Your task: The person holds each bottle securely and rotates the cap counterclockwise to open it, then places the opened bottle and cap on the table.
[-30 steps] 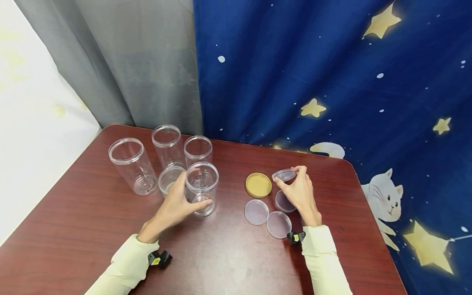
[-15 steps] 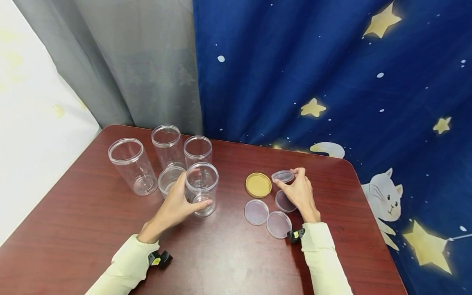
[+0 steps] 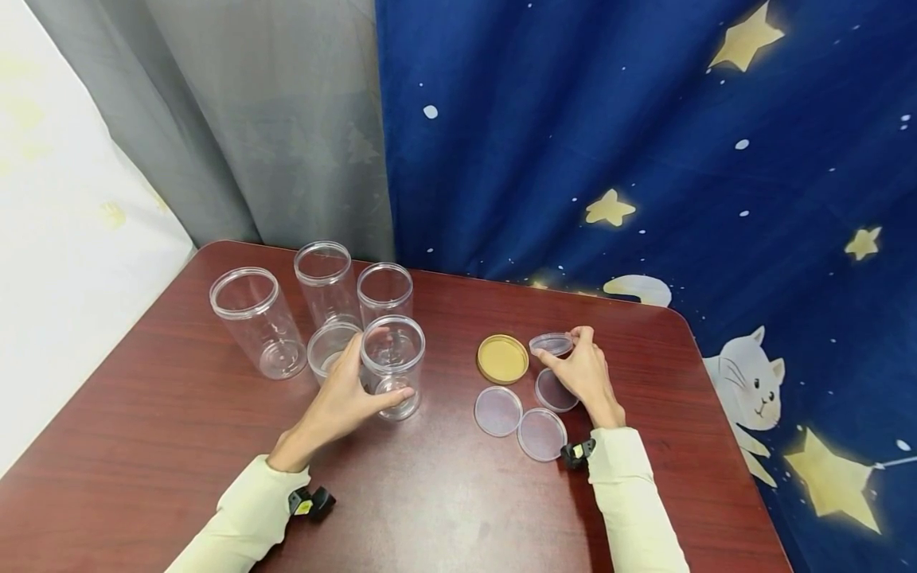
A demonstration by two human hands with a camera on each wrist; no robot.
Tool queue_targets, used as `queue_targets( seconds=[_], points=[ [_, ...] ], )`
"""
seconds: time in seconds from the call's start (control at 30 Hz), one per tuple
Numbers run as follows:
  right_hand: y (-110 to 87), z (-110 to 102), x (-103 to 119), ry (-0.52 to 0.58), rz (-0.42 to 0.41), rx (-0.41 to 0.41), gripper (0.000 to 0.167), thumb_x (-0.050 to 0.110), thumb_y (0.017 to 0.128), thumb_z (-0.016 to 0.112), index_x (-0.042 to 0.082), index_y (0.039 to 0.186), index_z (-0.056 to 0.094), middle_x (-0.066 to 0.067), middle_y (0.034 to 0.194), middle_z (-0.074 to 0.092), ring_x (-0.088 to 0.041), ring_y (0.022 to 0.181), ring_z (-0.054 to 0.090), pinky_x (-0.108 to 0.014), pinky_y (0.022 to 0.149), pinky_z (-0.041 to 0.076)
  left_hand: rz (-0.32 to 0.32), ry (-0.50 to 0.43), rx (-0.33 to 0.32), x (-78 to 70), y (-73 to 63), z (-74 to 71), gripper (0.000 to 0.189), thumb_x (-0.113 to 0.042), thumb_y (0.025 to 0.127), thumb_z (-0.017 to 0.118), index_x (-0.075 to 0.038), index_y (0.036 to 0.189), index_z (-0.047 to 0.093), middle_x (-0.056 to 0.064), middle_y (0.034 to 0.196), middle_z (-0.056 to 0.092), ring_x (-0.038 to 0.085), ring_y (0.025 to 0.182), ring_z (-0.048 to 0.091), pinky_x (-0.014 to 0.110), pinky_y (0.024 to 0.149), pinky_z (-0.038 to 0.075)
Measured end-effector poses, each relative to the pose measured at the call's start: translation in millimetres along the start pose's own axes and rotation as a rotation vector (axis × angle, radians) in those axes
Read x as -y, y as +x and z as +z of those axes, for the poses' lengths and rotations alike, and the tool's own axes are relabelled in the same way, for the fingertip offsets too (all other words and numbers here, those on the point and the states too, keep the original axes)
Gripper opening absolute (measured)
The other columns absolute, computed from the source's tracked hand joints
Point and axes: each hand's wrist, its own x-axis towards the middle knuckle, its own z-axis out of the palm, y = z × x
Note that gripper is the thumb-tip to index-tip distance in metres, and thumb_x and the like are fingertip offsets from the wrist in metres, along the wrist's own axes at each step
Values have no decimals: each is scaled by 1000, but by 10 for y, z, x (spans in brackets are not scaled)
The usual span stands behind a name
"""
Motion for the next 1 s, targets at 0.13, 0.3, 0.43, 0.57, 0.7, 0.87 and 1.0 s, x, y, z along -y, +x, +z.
queue_targets(
  seconds=[0.13, 0.3, 0.43, 0.57, 0.7, 0.87, 1.0],
  points=[
    [29, -19, -22, -33, -27, 35, 82, 44, 84, 75, -5, 136, 36, -29, 136, 55, -43, 118, 57, -54, 98, 44, 0, 7, 1, -4, 0, 6, 95, -33, 67, 92, -8, 144, 42, 8, 130, 57, 23, 121, 54, 45, 106, 43],
    [43, -32, -34, -81, -38, 67, 82, 42, 85, 75, -8, 139, 37, -29, 132, 58, -44, 118, 57, -55, 99, 44, -2, 13, 4, 1, -6, 21, 95, -33, 66, 93, -8, 143, 42, 8, 129, 57, 23, 120, 55, 45, 105, 43],
    [54, -24, -32, -111, -36, 84, 83, 42, 85, 74, -10, 139, 39, -31, 132, 57, -46, 121, 53, -56, 101, 43, -5, 12, 4, 4, -8, 23, 95, -33, 67, 92, -8, 144, 42, 8, 130, 57, 23, 120, 55, 45, 105, 43],
    [70, -15, -33, -140, -39, 101, 83, 42, 85, 73, -12, 139, 40, -32, 132, 55, -49, 122, 51, -57, 101, 42, -13, 9, 7, 5, -8, 21, 96, -33, 67, 92, -8, 144, 42, 8, 132, 57, 23, 121, 55, 45, 106, 43],
    [81, -13, -34, -159, -45, 118, 83, 43, 86, 72, -13, 139, 40, -33, 132, 54, -51, 122, 49, -58, 101, 42, -11, 9, 13, 3, -7, 19, 95, -33, 67, 92, -7, 144, 42, 8, 132, 57, 24, 121, 55, 45, 106, 43],
    [88, -4, 0, -170, -52, 136, 84, 43, 86, 71, -14, 139, 41, -35, 131, 55, -52, 121, 50, -58, 99, 43, -8, 4, 14, 0, -6, 18, 95, -33, 67, 92, -7, 144, 42, 8, 131, 57, 24, 122, 54, 45, 107, 42],
    [95, 1, 35, -183, -44, 148, 84, 43, 86, 71, -14, 140, 40, -35, 132, 53, -52, 122, 49, -58, 100, 43, -10, 7, 15, -1, -6, 18, 96, -32, 67, 92, -7, 144, 42, 9, 132, 57, 24, 122, 54, 45, 107, 42]
  ],
)
